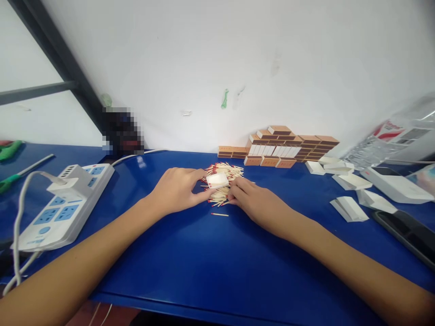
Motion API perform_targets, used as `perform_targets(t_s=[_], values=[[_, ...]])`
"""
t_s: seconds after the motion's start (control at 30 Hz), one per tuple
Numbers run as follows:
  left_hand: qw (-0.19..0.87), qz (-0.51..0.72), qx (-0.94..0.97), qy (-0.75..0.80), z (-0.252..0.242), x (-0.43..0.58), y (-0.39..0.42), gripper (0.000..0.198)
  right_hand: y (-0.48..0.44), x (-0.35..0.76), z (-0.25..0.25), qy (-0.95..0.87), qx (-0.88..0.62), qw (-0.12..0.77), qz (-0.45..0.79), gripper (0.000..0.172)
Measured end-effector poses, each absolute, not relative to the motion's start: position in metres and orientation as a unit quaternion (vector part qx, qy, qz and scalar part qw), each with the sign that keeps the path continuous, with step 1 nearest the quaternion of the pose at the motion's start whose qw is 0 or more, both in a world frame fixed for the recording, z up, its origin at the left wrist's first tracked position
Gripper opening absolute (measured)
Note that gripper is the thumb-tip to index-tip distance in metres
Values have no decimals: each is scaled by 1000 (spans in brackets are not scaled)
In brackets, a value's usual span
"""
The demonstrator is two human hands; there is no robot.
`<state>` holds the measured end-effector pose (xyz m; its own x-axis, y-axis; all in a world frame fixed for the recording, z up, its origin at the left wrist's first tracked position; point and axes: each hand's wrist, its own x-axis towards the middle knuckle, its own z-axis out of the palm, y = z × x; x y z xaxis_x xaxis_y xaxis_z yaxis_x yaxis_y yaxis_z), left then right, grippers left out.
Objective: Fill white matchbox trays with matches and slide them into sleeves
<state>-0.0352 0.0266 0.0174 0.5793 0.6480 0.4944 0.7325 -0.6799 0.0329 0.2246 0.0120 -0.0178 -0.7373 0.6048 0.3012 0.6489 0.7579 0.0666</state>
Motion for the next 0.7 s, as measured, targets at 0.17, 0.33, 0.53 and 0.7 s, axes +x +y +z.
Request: perform_targets(t_s=[0.17, 0.33, 0.53, 0.7], values=[[96, -239, -887, -383, 17, -35, 25, 36, 11, 233, -16, -911, -372, 164, -71, 17], [89, -211, -901, -368, 13, -28, 17, 35, 7, 240, -6, -884, -409, 222, -50, 14], [69, -172, -922, -338, 9, -15, 1, 29, -5, 226, -3, -893, -389, 218, -66, 15], [74, -177, -920, -341, 8, -15, 0, 29, -12, 224, -1, -900, -374, 217, -55, 16]])
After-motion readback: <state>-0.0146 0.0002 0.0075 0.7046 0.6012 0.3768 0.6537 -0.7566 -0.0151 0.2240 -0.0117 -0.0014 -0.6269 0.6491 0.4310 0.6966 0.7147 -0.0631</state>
